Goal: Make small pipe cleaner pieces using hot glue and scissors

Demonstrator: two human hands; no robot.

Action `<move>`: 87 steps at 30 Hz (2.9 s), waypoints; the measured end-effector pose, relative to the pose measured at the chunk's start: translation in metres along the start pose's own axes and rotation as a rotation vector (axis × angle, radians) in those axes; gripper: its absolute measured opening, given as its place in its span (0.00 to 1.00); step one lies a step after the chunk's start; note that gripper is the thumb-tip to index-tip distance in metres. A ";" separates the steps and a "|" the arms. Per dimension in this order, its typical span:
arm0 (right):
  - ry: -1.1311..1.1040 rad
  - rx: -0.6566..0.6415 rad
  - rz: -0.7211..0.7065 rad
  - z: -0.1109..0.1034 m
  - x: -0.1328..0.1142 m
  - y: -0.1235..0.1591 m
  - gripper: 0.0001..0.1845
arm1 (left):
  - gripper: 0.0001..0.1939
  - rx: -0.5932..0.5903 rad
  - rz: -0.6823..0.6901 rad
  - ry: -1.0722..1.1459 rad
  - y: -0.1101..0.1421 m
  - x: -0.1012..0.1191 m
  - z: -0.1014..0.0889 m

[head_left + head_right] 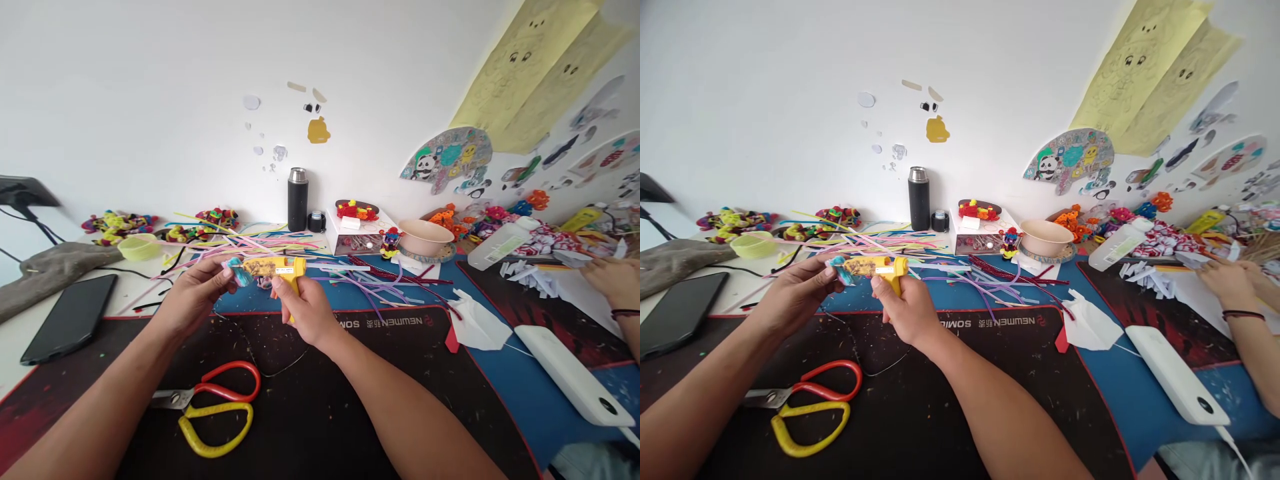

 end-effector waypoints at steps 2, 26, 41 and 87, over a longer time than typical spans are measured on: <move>0.000 0.018 0.005 -0.001 -0.001 0.000 0.29 | 0.22 0.005 -0.004 -0.002 0.001 0.001 0.001; -0.010 0.074 0.031 -0.002 -0.005 0.002 0.29 | 0.20 -0.003 0.008 0.008 0.003 0.004 0.005; -0.004 0.088 0.043 -0.003 -0.005 0.001 0.30 | 0.20 -0.002 -0.008 -0.017 0.003 0.005 0.005; 0.100 0.055 0.034 0.001 -0.008 0.006 0.30 | 0.22 0.018 0.049 0.084 0.000 0.004 -0.001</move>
Point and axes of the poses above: each hand's wrist, its own y-axis away from the middle knuckle, its own z-axis out of the palm, x = y × z, the point moved 5 cm from there along -y, towards the middle knuckle, and after that the axes turned 11 degrees about -x, right-handed, at the moved point
